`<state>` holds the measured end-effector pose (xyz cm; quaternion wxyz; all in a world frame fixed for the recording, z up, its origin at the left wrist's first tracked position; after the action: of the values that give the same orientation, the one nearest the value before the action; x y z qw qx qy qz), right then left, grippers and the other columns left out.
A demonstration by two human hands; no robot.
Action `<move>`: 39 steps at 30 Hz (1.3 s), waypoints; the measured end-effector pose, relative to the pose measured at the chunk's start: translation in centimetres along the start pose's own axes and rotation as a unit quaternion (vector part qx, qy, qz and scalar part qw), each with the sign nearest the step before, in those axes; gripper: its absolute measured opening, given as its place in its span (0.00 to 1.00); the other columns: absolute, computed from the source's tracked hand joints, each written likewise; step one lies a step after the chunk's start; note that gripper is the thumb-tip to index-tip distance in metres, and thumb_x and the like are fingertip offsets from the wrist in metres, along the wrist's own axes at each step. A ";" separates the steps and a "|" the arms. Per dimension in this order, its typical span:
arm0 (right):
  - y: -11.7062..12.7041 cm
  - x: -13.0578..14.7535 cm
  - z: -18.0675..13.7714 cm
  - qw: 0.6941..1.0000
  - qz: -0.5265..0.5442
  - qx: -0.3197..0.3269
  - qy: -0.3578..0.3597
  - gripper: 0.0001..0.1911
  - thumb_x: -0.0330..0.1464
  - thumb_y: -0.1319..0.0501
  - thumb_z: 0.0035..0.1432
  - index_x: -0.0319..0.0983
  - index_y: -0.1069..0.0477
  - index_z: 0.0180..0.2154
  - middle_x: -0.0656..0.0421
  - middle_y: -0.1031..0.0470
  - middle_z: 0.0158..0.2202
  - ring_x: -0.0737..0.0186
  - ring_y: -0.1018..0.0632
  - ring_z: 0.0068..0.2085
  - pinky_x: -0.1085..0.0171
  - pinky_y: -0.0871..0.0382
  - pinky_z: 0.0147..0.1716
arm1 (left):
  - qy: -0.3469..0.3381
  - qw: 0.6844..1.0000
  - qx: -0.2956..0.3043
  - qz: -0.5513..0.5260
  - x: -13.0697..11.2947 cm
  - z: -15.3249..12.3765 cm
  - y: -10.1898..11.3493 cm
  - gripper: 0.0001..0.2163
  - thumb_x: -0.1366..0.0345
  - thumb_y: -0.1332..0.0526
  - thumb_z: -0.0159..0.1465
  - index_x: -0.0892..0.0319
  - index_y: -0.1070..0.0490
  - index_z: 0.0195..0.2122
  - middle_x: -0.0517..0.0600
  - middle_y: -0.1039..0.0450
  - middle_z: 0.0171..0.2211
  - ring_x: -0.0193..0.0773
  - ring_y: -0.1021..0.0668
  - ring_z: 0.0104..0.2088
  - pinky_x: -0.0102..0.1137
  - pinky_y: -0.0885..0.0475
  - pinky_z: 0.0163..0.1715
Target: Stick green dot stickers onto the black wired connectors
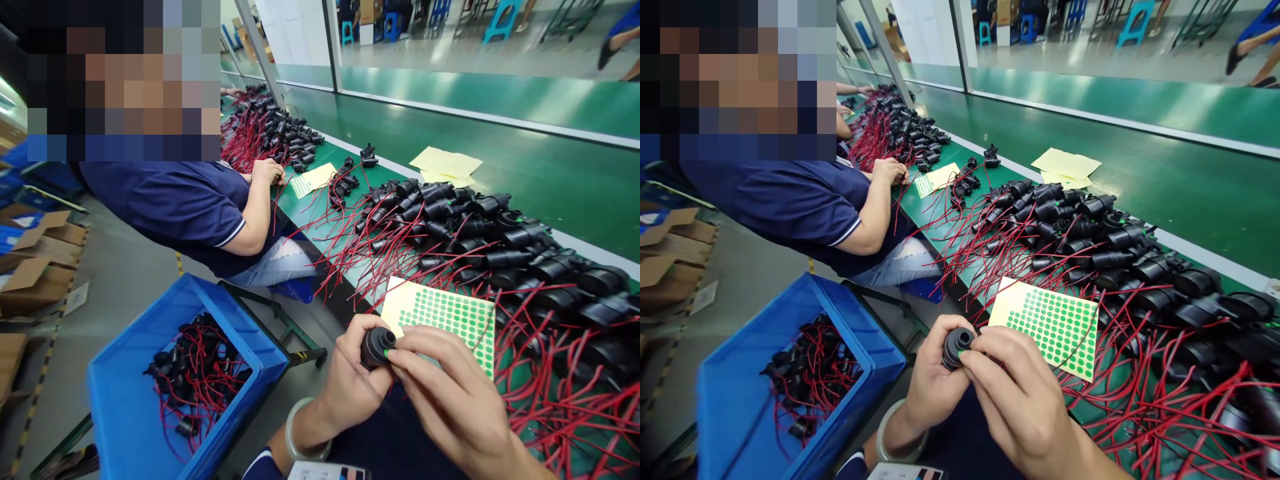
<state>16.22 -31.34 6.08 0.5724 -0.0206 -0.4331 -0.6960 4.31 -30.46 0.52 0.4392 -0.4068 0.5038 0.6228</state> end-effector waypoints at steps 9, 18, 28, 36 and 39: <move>-0.3 1.2 -0.9 0.998 -0.054 -0.009 0.016 0.18 0.19 0.40 0.56 0.31 0.31 0.49 0.47 0.26 0.45 0.54 0.29 0.53 0.57 0.32 0.52 | -0.074 0.990 -0.024 0.116 -1.1 -0.2 0.4 0.17 0.79 0.43 0.53 0.54 0.37 0.42 0.43 0.28 0.32 0.32 0.25 0.29 0.23 0.32 0.30; 0.3 -3.4 -0.5 0.965 0.165 -0.029 -0.200 0.02 0.31 0.40 0.62 0.44 0.30 0.37 0.61 0.26 0.39 0.66 0.24 0.43 0.70 0.28 0.44 | 0.052 0.997 0.047 -0.034 0.3 0.3 -0.6 0.10 0.71 0.36 0.54 0.58 0.36 0.35 0.41 0.34 0.26 0.29 0.33 0.24 0.23 0.37 0.25; -2.3 -3.7 -0.4 0.963 0.192 0.017 -0.187 0.04 0.29 0.42 0.63 0.44 0.36 0.38 0.61 0.32 0.42 0.69 0.27 0.44 0.72 0.32 0.43 | 0.099 0.988 0.078 -0.085 0.9 0.3 -1.3 0.11 0.76 0.38 0.53 0.59 0.36 0.35 0.40 0.37 0.26 0.27 0.37 0.26 0.22 0.41 0.26; -0.3 -4.3 -2.3 0.992 0.028 0.082 -0.091 0.30 0.37 0.38 0.60 0.39 0.45 0.60 0.52 0.37 0.58 0.59 0.36 0.61 0.64 0.40 0.61 | 0.183 0.908 0.128 -0.355 2.8 0.4 -4.2 0.14 0.65 0.34 0.58 0.59 0.36 0.42 0.43 0.37 0.27 0.27 0.36 0.27 0.24 0.39 0.29; 0.2 -3.6 -2.8 0.992 -0.055 0.102 -0.045 0.37 0.37 0.38 0.60 0.34 0.51 0.64 0.47 0.43 0.63 0.55 0.42 0.64 0.60 0.45 0.63 | 0.212 0.857 0.157 -0.444 2.1 0.3 -6.2 0.16 0.62 0.33 0.57 0.60 0.32 0.44 0.45 0.34 0.27 0.30 0.32 0.28 0.26 0.36 0.31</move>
<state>18.93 -30.30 2.61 0.5123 0.0299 -0.5276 -0.6770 9.66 -29.23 -3.12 0.6098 -0.6346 0.4420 0.1734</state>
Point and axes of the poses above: each hand's wrist, its own z-axis towards the middle knuckle, its own y-axis out of the back of the hand, x = y × z, the point moved 9 cm from there along z, towards the middle knuckle
